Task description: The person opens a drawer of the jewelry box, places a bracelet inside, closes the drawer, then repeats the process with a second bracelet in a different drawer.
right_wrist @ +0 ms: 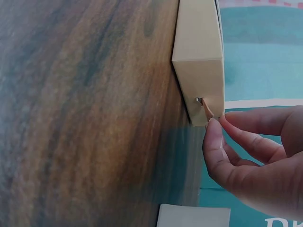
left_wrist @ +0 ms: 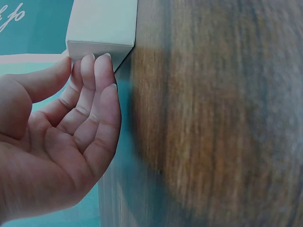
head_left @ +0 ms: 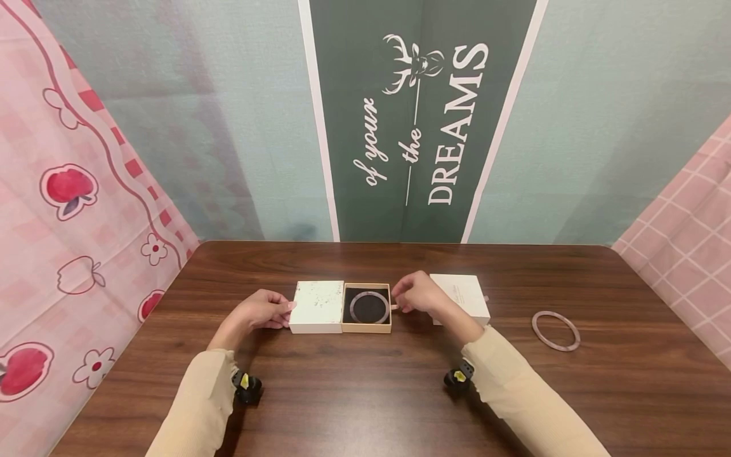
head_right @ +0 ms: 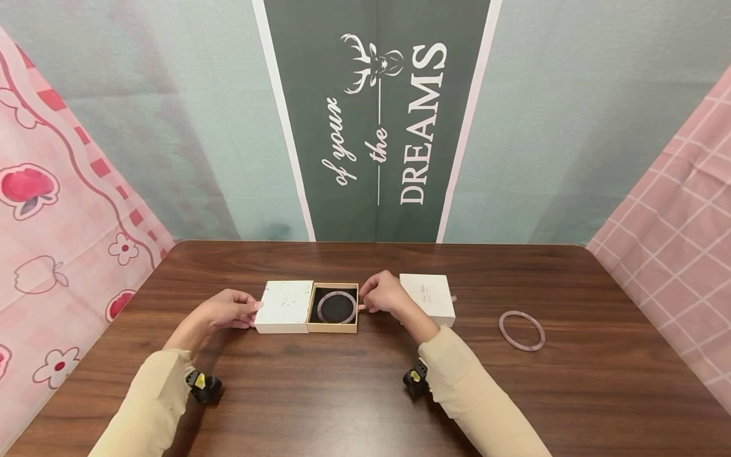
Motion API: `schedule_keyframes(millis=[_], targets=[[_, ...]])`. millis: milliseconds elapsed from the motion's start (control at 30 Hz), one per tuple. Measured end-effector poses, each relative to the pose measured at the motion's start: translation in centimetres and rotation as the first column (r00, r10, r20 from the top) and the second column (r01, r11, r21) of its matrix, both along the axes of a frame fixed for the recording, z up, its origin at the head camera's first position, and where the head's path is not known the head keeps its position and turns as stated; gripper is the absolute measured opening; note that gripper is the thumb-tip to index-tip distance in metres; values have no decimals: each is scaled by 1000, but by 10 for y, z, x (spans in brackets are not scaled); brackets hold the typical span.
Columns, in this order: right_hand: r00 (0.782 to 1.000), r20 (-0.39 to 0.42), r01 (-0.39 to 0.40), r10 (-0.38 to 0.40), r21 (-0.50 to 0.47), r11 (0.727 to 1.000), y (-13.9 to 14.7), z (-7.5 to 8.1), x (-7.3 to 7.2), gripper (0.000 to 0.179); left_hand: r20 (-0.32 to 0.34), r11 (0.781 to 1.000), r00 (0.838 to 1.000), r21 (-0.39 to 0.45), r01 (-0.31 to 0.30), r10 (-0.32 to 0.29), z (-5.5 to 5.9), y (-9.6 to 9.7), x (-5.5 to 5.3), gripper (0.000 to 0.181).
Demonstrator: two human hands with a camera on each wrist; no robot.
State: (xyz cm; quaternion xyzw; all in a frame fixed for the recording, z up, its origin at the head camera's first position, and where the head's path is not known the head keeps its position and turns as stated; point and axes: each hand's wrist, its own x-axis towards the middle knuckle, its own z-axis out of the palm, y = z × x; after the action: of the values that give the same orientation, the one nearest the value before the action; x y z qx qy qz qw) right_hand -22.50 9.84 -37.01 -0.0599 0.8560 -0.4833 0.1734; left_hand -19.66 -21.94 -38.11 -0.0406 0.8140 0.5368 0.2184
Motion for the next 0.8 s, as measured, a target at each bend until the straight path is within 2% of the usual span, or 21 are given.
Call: schedule_keyframes(millis=[267, 800], targets=[[1000, 19, -4, 4, 6, 1000, 1, -5, 2, 16, -2, 1000, 1000, 3, 3, -3, 0, -1, 0, 19], [995, 99, -11, 29, -177, 984, 0, -17, 3, 12, -6, 1000, 1000, 8, 11, -11, -1, -2, 0, 18]])
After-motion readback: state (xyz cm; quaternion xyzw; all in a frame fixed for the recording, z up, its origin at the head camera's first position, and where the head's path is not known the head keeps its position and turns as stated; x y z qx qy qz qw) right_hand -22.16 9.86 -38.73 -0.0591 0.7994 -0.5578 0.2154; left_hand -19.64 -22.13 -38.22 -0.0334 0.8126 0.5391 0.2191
